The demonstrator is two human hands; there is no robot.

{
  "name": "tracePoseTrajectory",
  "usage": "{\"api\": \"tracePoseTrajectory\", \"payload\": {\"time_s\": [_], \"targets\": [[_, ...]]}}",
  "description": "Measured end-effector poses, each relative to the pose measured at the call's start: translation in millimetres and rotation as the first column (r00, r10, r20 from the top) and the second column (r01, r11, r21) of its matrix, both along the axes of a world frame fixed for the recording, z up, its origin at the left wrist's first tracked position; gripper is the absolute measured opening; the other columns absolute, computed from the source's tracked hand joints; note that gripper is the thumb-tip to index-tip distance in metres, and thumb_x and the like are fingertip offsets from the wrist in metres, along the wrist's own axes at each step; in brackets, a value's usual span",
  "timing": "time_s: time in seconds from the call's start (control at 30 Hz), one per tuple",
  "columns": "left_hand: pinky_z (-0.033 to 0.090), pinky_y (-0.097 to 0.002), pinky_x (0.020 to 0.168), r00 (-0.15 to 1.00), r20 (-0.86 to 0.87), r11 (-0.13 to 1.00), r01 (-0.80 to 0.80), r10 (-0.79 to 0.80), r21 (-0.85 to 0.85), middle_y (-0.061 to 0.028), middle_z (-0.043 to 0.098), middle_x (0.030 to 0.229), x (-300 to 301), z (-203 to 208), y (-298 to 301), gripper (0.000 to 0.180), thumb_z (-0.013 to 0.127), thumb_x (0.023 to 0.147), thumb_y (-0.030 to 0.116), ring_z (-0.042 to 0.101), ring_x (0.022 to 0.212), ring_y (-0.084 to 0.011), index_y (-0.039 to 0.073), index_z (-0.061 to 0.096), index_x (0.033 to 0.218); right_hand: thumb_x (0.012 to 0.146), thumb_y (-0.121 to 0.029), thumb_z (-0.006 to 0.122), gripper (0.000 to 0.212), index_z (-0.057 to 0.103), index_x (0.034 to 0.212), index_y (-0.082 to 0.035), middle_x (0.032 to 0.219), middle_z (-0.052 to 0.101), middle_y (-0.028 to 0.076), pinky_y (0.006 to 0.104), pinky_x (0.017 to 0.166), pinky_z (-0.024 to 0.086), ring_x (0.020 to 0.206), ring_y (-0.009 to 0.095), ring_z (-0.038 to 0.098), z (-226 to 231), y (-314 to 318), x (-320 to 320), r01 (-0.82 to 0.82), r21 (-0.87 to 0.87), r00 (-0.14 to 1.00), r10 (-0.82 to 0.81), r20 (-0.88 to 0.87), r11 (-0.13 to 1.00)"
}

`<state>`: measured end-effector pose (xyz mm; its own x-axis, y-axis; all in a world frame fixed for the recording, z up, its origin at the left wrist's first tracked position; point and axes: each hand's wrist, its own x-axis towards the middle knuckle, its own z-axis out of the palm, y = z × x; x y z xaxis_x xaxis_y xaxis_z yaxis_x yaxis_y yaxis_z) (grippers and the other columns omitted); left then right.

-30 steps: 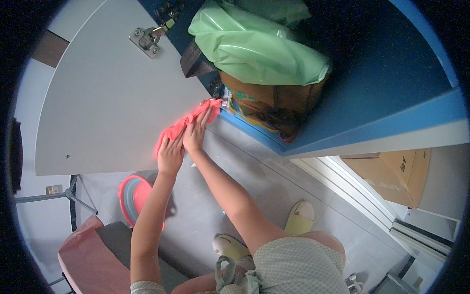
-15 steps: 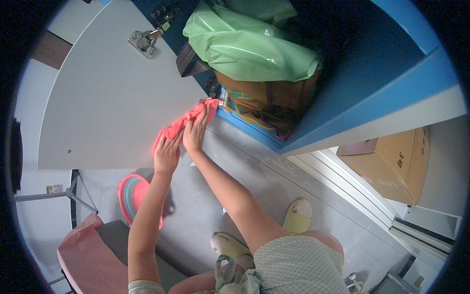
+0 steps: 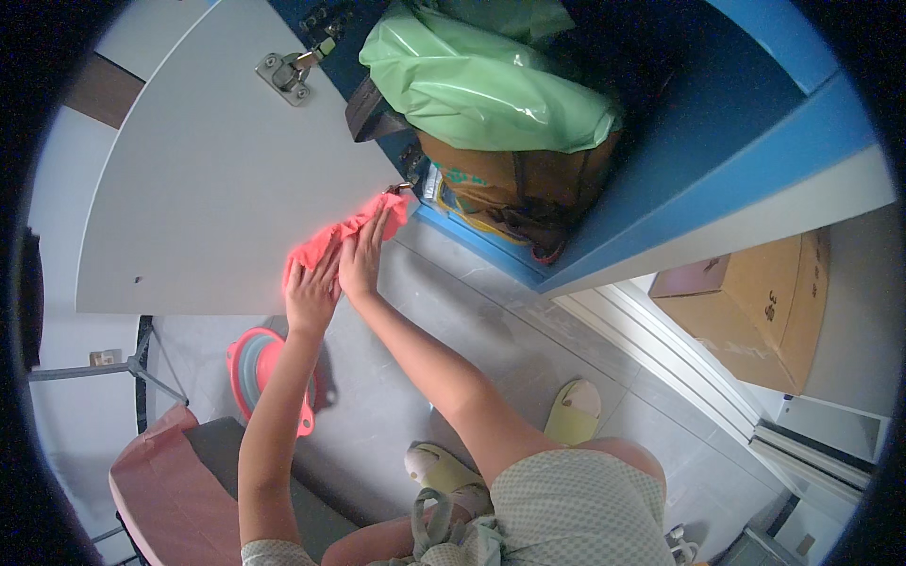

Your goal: The person wipes the inside and outside of a white cabinet door and then cleans the front of a white and blue drawer unit with a pink cloth. They continue by wiping the top and side surfaces of the furniture.

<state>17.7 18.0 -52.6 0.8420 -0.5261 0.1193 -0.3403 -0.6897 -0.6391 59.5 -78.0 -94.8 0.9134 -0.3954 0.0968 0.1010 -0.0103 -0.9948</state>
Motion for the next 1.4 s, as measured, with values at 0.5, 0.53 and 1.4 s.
{"api": "tracePoseTrajectory", "payload": {"time_s": [0.5, 0.53, 1.4], "targets": [[0.004, -0.0352, 0.116, 0.996, -0.09, 0.911, 0.019, 0.02, 0.412, 0.0067, 0.02, 0.15, 32.7, 3.7, -59.2, 0.061, 0.039, 0.089, 0.035, 0.015, 0.138, -0.0115, 0.014, 0.023, 0.144, 0.092, -0.04, 0.027, 0.041, 0.035, 0.117, -0.008, 0.123, 0.036, 0.009, 0.0344, 0.097, 0.031, 0.114, 0.021, 0.037, -75.6, 2.5, 68.5, 0.298, 0.725, 0.955, -0.196, -0.224, 0.621], [0.004, -0.0352, 0.116, 0.995, -0.098, 0.906, 0.025, 0.018, 0.422, 0.0067, 0.02, 0.15, 36.3, 3.2, -66.3, 0.062, 0.039, 0.089, 0.036, 0.015, 0.138, -0.0115, 0.014, 0.022, 0.144, 0.092, -0.04, 0.028, 0.037, 0.043, 0.109, -0.011, 0.114, 0.046, 0.005, 0.0328, 0.092, 0.038, 0.105, 0.018, 0.047, -88.1, 1.0, 76.3, 0.294, 0.806, 0.955, -0.182, -0.232, 0.513], [-0.001, -0.0387, 0.116, 0.964, -0.266, 0.648, 0.192, 0.017, 0.737, 0.0049, 0.009, 0.153, -27.8, -46.3, 54.2, 0.063, 0.031, 0.092, 0.037, 0.007, 0.14, -0.0158, 0.011, 0.011, 0.146, 0.096, -0.036, 0.015, 0.049, 0.048, 0.117, -0.008, 0.12, 0.053, 0.007, 0.0378, 0.094, 0.042, 0.112, 0.021, 0.051, -25.6, 39.0, -19.6, 0.17, 0.955, 0.88, 0.398, -0.259, 0.244]]}}
